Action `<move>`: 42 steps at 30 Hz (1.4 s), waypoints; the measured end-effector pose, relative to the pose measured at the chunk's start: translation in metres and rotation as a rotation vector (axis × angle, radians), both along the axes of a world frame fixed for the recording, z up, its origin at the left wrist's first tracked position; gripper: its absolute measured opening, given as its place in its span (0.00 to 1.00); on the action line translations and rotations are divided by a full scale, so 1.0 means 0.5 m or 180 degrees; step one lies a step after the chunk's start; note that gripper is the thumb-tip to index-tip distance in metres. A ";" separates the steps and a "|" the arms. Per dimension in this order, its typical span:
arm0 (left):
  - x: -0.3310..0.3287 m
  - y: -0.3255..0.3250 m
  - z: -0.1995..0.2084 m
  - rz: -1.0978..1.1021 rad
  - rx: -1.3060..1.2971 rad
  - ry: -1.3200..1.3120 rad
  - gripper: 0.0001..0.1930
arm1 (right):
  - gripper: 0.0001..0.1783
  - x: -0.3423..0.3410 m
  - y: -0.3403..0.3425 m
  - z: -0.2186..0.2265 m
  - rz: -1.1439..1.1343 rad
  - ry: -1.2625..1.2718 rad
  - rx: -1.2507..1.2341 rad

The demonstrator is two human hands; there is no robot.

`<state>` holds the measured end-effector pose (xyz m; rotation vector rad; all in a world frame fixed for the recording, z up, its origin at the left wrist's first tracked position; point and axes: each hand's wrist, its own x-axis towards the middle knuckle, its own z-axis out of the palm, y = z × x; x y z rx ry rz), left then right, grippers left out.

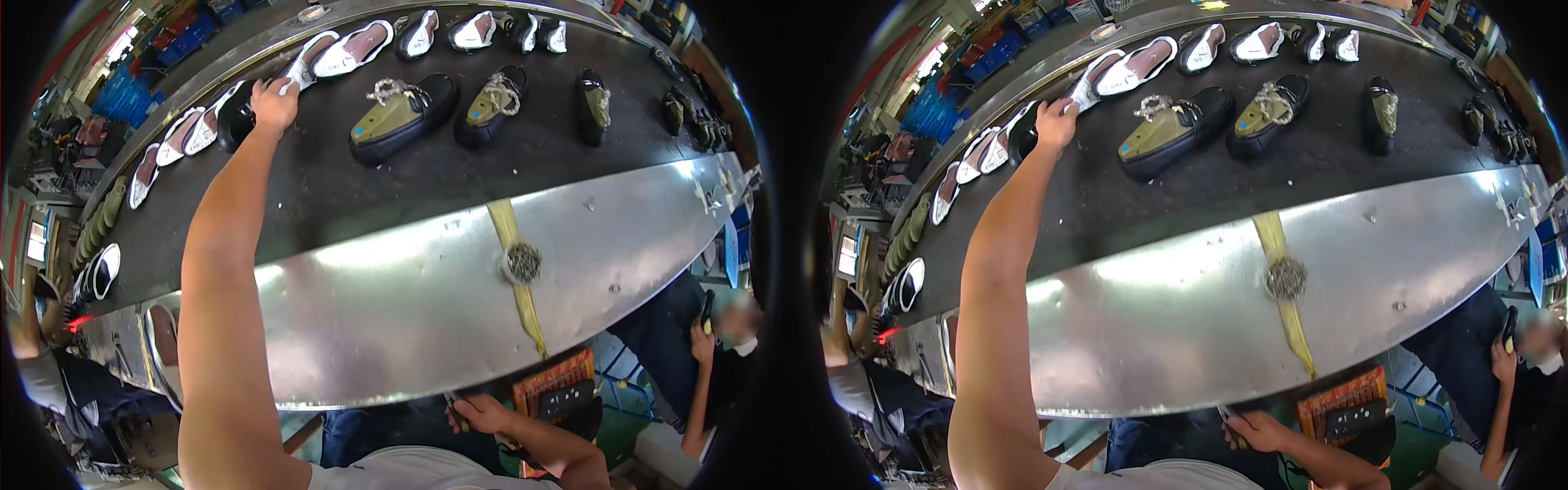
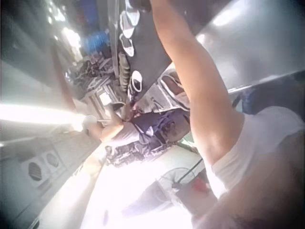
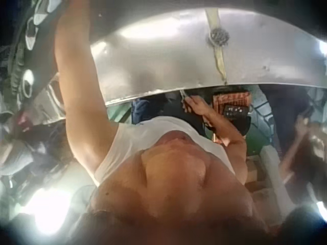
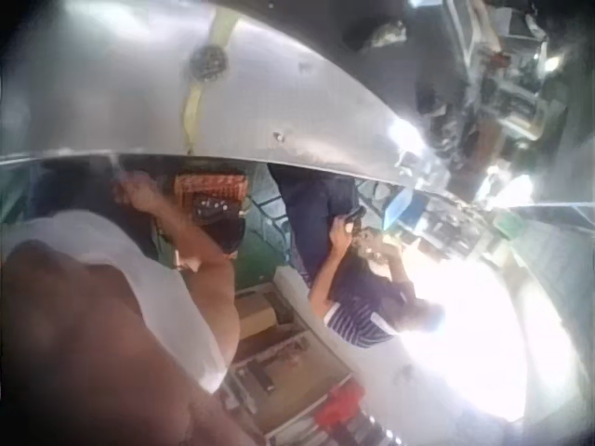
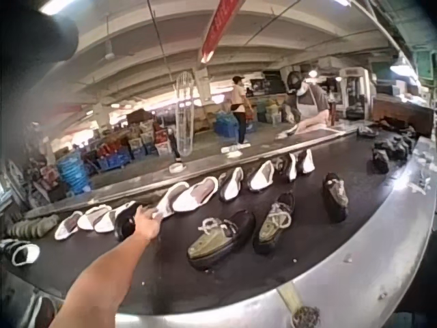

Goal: Manually lasting shoe uppers onto lasts using lasting pliers in a factory production line.

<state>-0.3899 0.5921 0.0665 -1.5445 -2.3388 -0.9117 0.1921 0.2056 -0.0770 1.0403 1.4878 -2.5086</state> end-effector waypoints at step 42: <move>0.209 -0.844 0.224 0.0038 -0.2518 -0.0165 0.39 | 0.24 0.037 -0.323 0.059 -0.0107 -0.0079 0.0205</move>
